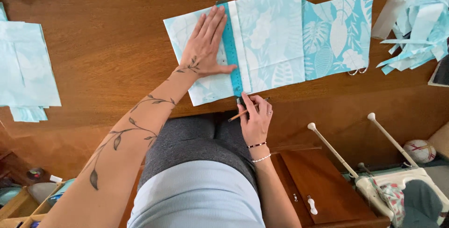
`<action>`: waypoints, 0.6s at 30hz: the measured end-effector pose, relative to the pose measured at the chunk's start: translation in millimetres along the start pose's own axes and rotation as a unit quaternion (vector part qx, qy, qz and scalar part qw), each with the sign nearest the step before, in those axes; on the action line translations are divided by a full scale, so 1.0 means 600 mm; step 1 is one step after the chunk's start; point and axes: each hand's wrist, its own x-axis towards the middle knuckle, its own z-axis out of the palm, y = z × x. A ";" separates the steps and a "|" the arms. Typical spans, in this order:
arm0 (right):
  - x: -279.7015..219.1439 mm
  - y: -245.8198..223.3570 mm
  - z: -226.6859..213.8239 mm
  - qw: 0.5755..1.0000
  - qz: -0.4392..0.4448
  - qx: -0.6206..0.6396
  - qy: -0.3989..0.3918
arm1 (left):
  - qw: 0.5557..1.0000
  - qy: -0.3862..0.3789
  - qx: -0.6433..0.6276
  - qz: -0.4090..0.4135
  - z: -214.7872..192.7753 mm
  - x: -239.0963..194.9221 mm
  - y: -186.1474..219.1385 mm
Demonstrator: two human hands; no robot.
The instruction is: The person cuts a piece of light blue patterned fabric with scissors, then folds it on a wooden table. They use a ruler and pencil to mark straight lines on the folded fabric, then cut along the marked lines. The person continues to measure and mark additional lines on the fabric.
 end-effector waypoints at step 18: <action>-0.004 0.017 -0.004 1.000 0.014 -0.013 0.002 | 0.998 -0.045 0.033 -0.009 -0.015 -0.003 0.006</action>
